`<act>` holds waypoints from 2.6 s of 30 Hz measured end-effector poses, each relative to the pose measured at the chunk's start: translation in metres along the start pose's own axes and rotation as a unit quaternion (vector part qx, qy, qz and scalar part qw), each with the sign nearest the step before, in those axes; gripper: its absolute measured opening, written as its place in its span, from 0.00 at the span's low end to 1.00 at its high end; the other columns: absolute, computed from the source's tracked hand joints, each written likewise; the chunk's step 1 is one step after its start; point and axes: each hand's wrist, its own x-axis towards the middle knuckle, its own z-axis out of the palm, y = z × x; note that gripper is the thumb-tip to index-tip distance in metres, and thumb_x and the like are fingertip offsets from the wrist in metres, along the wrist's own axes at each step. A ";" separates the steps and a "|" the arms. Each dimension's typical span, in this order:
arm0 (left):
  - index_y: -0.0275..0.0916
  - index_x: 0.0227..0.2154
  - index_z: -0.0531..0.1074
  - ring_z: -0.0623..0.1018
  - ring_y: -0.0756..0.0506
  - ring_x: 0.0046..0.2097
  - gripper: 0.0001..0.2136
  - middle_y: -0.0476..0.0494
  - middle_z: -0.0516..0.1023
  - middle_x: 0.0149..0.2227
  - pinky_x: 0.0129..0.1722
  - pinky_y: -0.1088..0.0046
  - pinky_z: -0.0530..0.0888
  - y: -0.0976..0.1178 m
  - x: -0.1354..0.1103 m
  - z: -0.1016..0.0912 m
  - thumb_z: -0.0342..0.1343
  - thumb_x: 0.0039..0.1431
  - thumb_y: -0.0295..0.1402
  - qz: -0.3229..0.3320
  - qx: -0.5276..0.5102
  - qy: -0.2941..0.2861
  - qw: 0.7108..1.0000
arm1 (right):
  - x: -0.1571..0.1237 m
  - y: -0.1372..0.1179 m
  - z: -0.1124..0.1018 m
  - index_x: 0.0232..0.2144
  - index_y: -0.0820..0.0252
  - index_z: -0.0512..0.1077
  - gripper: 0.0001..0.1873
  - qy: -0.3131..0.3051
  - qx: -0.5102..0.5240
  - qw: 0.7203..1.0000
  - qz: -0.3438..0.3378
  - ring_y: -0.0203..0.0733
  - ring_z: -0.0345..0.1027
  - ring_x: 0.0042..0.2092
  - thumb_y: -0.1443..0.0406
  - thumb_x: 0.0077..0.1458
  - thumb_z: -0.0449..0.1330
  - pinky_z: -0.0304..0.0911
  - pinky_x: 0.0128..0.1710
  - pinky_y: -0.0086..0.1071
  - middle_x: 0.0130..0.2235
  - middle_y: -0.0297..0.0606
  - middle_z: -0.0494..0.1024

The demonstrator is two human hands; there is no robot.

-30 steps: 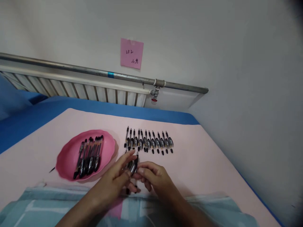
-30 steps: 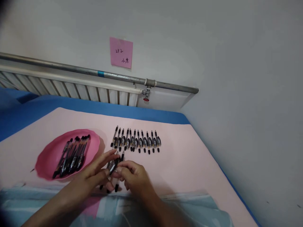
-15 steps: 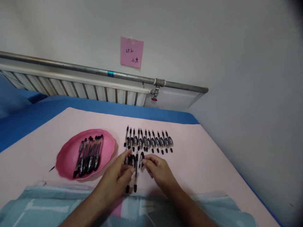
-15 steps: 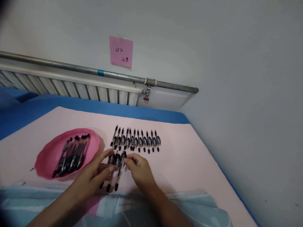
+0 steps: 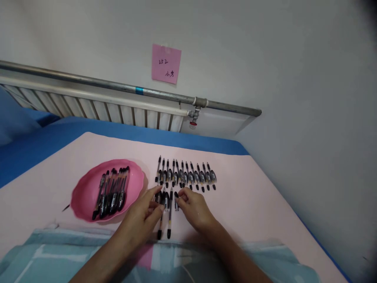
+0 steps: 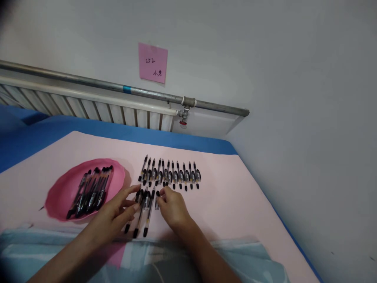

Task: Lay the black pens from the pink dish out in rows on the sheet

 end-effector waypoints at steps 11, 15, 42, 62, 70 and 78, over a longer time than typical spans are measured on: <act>0.38 0.53 0.64 0.74 0.44 0.34 0.22 0.41 0.75 0.36 0.37 0.67 0.70 -0.005 0.003 -0.001 0.53 0.54 0.37 -0.009 -0.013 0.007 1.000 | -0.001 0.002 -0.001 0.24 0.59 0.68 0.05 0.003 -0.009 1.000 -0.016 0.35 0.63 0.26 0.68 0.50 0.54 0.54 0.28 0.26 0.22 0.31 0.70; 0.39 0.52 0.65 0.74 0.45 0.33 0.22 0.41 0.75 0.36 0.37 0.67 0.70 -0.004 0.002 -0.001 0.53 0.54 0.37 -0.004 -0.005 0.008 1.000 | 0.000 0.001 -0.001 0.24 0.59 0.68 0.05 0.011 -0.028 1.000 -0.011 0.35 0.63 0.26 0.68 0.50 0.54 0.54 0.27 0.26 0.21 0.31 0.70; 0.36 0.41 0.70 0.75 0.39 0.41 0.15 0.35 0.77 0.40 0.38 0.67 0.68 -0.002 0.017 -0.102 0.42 0.59 0.37 -0.090 0.418 0.286 0.857 | -0.006 -0.009 -0.003 0.22 0.56 0.64 0.09 0.040 0.040 0.998 -0.021 0.37 0.55 0.23 0.62 0.51 0.50 0.52 0.24 0.29 0.19 0.29 0.62; 0.39 0.47 0.67 0.75 0.46 0.26 0.19 0.47 0.76 0.28 0.27 0.72 0.69 -0.009 0.023 -0.087 0.50 0.54 0.39 -0.060 0.163 0.232 0.957 | -0.007 -0.007 -0.007 0.21 0.57 0.65 0.09 0.026 0.099 0.994 -0.021 0.36 0.58 0.24 0.62 0.49 0.52 0.53 0.25 0.29 0.20 0.30 0.64; 0.38 0.35 0.70 0.67 0.53 0.18 0.16 0.54 0.70 0.19 0.18 0.78 0.65 -0.009 0.005 -0.001 0.63 0.45 0.40 -0.047 -0.213 -0.041 0.975 | -0.025 -0.022 -0.006 0.33 0.58 0.68 0.13 -0.068 0.438 0.892 0.090 0.28 0.54 0.19 0.56 0.49 0.57 0.43 0.15 0.23 0.25 0.30 0.67; 0.38 0.30 0.68 0.68 0.53 0.25 0.09 0.50 0.71 0.27 0.24 0.77 0.65 -0.011 -0.004 0.022 0.60 0.50 0.37 -0.045 -0.232 -0.096 0.967 | -0.030 -0.021 0.005 0.23 0.59 0.62 0.17 -0.077 0.467 0.874 0.109 0.26 0.47 0.14 0.52 0.48 0.58 0.41 0.13 0.22 0.14 0.25 0.62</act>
